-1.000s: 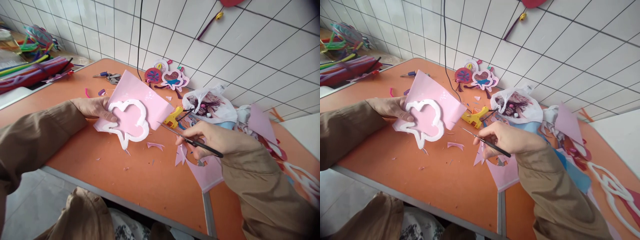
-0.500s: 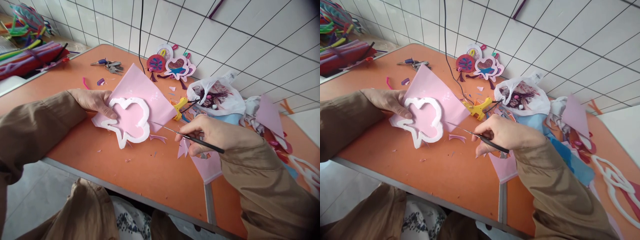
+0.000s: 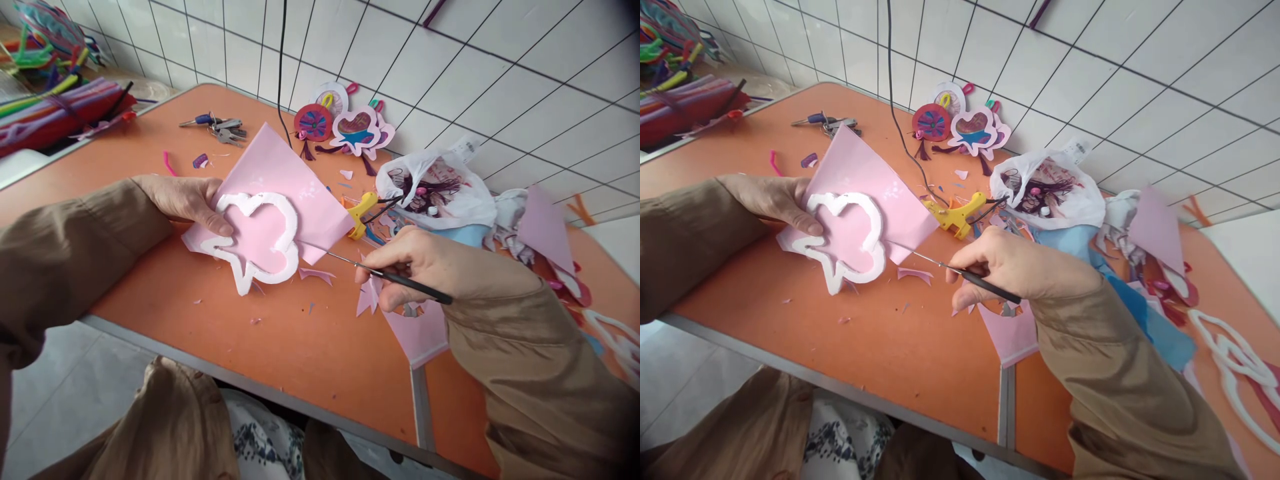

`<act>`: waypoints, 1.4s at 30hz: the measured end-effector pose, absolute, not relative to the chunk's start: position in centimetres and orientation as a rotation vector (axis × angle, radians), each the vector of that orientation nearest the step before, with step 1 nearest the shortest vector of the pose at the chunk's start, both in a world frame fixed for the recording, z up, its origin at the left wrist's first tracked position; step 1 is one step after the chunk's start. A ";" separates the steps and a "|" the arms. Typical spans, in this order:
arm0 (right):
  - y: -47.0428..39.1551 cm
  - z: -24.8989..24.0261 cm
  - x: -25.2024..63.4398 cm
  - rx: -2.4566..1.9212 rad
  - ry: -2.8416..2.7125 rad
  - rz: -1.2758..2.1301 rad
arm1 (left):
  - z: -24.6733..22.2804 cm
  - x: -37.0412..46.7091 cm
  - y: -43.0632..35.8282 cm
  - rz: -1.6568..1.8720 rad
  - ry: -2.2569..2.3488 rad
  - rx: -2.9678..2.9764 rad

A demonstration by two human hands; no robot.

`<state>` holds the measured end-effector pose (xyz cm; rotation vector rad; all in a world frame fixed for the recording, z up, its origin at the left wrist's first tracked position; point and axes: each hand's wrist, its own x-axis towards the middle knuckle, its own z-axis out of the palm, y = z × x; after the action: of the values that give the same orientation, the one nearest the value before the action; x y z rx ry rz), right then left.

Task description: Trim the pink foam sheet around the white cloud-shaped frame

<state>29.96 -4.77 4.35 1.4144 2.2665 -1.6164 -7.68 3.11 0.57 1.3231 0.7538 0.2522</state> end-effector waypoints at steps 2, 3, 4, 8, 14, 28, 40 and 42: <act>-4.6 4.1 30.0 1.350 2.352 -1.594 | 0.6 -7.7 3.1 0.243 0.746 1.325; -4.5 4.0 30.0 1.327 2.377 -1.578 | 0.6 -7.7 3.2 0.242 0.747 1.329; -4.5 4.0 30.0 1.313 2.394 -1.562 | 0.6 -7.7 3.2 0.244 0.746 1.335; -4.8 4.3 29.8 1.309 2.392 -1.556 | 0.5 -7.9 3.4 0.229 0.700 1.378; -5.0 4.6 30.2 1.316 2.236 -1.721 | 0.3 -8.1 3.5 0.243 0.687 1.354; -4.8 4.1 29.3 1.384 2.075 -1.719 | 1.2 -7.0 3.0 0.220 0.723 1.319; -4.5 4.0 29.5 1.376 2.075 -1.707 | -0.2 -8.3 3.8 0.155 0.645 1.365; -4.5 3.9 29.5 1.390 2.096 -1.697 | -0.3 -8.3 3.8 0.169 0.653 1.352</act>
<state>29.54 -4.50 3.91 1.3896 2.0963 -1.6967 -8.26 3.77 -0.27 1.3518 0.6529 0.1686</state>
